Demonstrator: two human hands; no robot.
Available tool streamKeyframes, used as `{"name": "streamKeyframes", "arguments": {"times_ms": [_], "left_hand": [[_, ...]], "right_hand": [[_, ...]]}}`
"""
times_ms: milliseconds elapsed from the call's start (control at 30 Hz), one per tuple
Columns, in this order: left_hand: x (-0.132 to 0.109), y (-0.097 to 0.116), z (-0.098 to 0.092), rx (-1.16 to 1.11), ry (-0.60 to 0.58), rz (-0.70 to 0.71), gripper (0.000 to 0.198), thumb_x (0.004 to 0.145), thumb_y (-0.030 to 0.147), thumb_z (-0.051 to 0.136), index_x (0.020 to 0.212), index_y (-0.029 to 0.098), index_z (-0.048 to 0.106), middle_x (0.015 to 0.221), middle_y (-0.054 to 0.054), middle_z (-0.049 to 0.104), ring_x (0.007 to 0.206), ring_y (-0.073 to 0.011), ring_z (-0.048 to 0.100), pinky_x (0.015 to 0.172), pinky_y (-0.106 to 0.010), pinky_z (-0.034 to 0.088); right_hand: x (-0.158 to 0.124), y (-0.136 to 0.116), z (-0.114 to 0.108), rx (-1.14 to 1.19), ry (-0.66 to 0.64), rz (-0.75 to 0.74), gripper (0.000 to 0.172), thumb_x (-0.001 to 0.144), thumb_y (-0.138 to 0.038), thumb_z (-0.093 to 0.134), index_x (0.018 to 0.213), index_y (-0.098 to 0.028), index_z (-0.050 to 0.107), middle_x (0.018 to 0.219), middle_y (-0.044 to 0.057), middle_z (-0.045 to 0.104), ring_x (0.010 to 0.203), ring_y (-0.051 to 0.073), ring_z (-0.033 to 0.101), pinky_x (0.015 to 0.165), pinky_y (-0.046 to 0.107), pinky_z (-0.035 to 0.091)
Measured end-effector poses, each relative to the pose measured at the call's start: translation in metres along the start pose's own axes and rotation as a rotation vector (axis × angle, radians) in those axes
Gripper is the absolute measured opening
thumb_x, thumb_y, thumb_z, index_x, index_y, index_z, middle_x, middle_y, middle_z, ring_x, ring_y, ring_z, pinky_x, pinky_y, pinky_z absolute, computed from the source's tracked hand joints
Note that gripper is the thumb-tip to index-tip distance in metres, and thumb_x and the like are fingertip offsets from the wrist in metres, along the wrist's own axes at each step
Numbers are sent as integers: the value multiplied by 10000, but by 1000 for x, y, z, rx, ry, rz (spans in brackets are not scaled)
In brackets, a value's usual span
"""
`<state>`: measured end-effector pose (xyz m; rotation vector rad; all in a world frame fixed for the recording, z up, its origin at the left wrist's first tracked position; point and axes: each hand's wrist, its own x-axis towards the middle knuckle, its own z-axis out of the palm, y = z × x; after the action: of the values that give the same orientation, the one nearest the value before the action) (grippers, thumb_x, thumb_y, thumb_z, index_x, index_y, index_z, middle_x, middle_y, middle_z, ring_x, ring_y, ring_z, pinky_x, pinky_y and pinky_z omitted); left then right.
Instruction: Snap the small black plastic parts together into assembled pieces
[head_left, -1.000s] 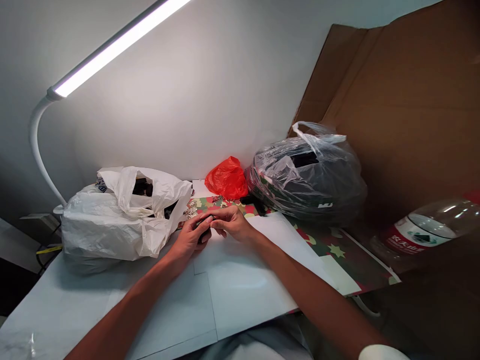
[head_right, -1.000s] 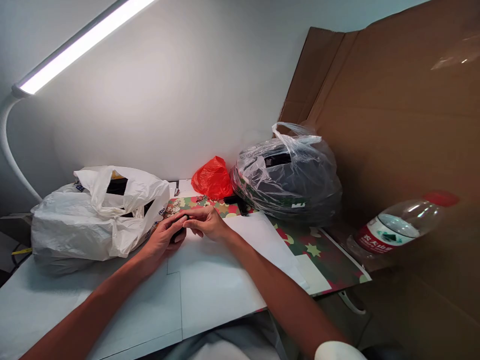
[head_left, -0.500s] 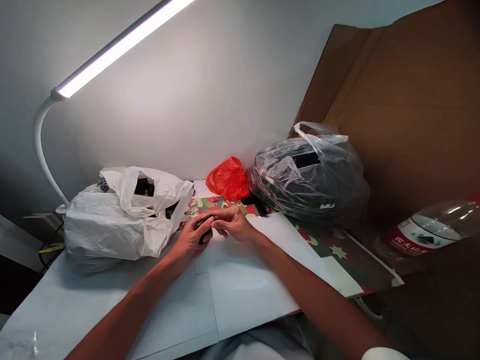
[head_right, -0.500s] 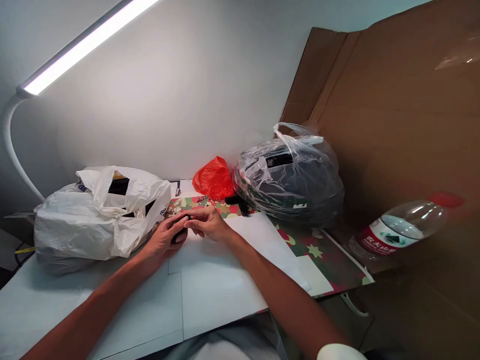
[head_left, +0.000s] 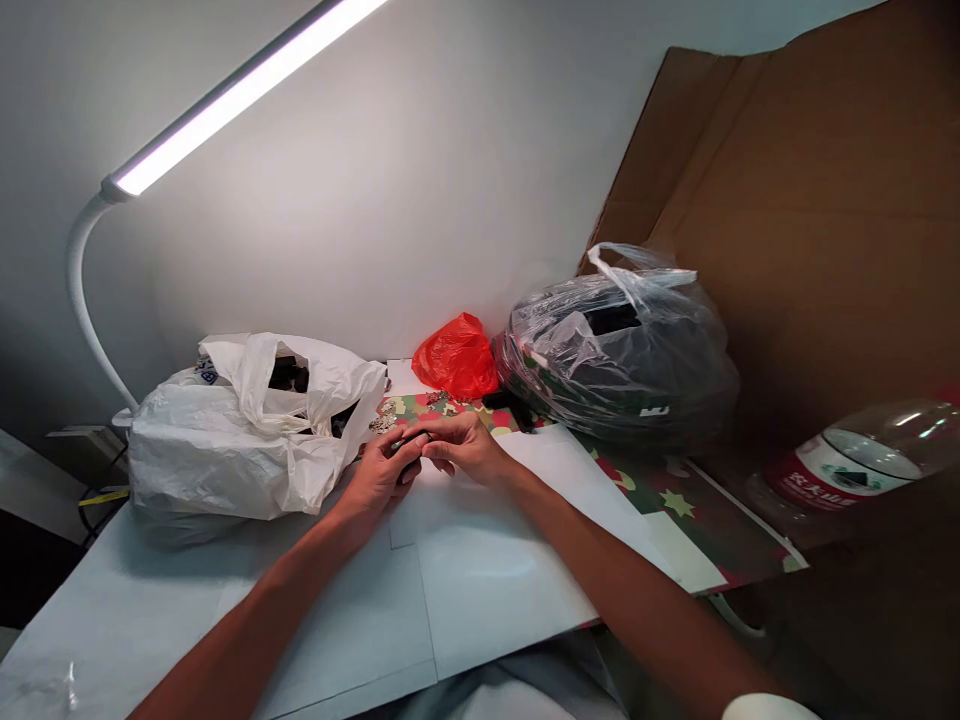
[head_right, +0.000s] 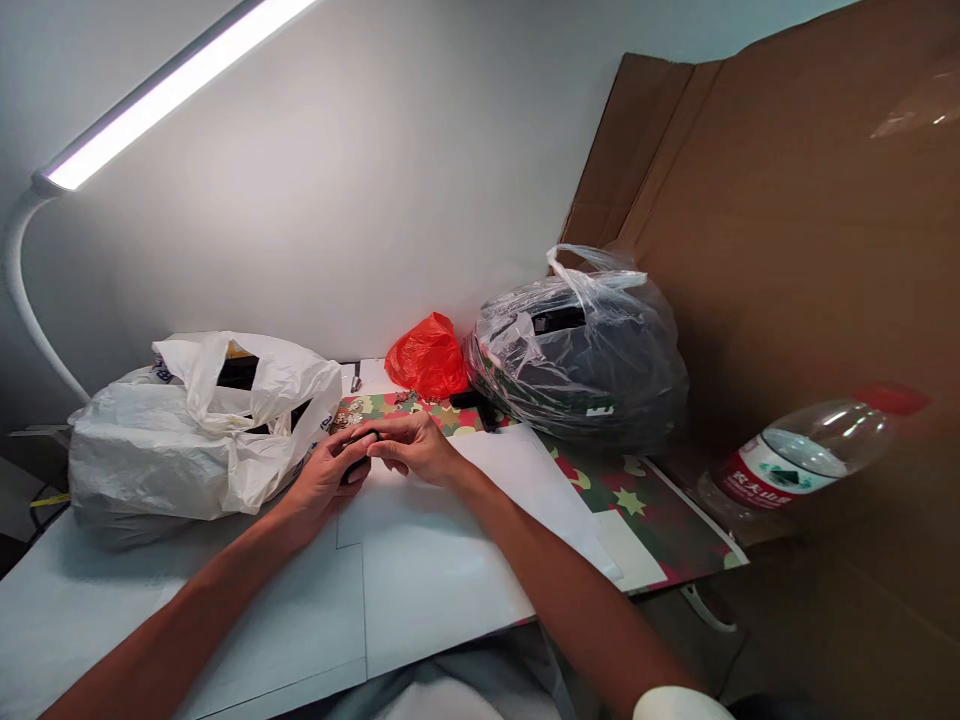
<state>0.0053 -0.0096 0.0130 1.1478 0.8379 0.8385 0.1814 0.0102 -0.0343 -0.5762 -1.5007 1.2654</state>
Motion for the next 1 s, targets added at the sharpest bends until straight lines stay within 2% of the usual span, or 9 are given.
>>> {"name": "streamKeyframes", "arguments": {"times_ms": [200, 300, 400, 600, 700, 867, 1000], "left_hand": [[0, 0, -1, 76, -3, 53, 576, 736, 650, 855, 1009, 178, 667, 536, 110, 365, 442, -41, 222, 430, -204, 92], [2, -3, -2, 50, -6, 77, 562, 712, 664, 866, 848, 201, 579, 515, 121, 344, 429, -38, 223, 417, -192, 112], [3, -5, -2, 54, 2, 94, 614, 701, 675, 866, 737, 215, 460, 512, 119, 355, 426, -33, 238, 411, -176, 142], [1, -5, -4, 154, -38, 121, 585, 739, 669, 843, 734, 201, 492, 528, 101, 398, 451, -40, 279, 416, -178, 205], [0, -5, -3, 154, -76, 116, 587, 744, 683, 833, 745, 204, 493, 525, 102, 395, 455, -42, 259, 413, -185, 212], [-1, -7, 1, 121, -145, 80, 565, 766, 681, 822, 802, 205, 519, 546, 101, 384, 466, -44, 235, 416, -187, 173], [-1, -9, 4, 91, -166, 44, 575, 750, 696, 827, 801, 207, 527, 571, 105, 347, 472, -44, 213, 415, -188, 154]], "right_hand": [[1, -7, 2, 25, -30, 9, 601, 858, -654, 786, 1145, -126, 776, 531, -57, 569, 433, 99, 501, 456, 238, 407], [1, -9, 2, 39, -7, 31, 580, 889, -670, 744, 1101, -130, 744, 508, -66, 564, 415, 98, 499, 463, 232, 407], [0, -9, 2, 39, 38, 54, 484, 886, -633, 768, 964, -162, 687, 529, -66, 580, 405, 95, 498, 446, 224, 402], [-2, -11, 1, 87, -4, 134, 508, 878, -649, 769, 783, -180, 600, 536, -51, 565, 440, 96, 508, 464, 217, 392], [-4, -17, 1, 145, -18, 188, 534, 826, -658, 816, 742, -182, 590, 567, -45, 559, 475, 101, 514, 491, 229, 413], [-7, -20, 2, 287, -22, 209, 523, 770, -595, 888, 684, -193, 565, 529, -72, 479, 460, 91, 438, 483, 235, 391], [-7, -17, 1, 290, 14, 198, 528, 754, -570, 900, 652, -204, 533, 484, -98, 410, 433, 79, 363, 472, 237, 369]]}}
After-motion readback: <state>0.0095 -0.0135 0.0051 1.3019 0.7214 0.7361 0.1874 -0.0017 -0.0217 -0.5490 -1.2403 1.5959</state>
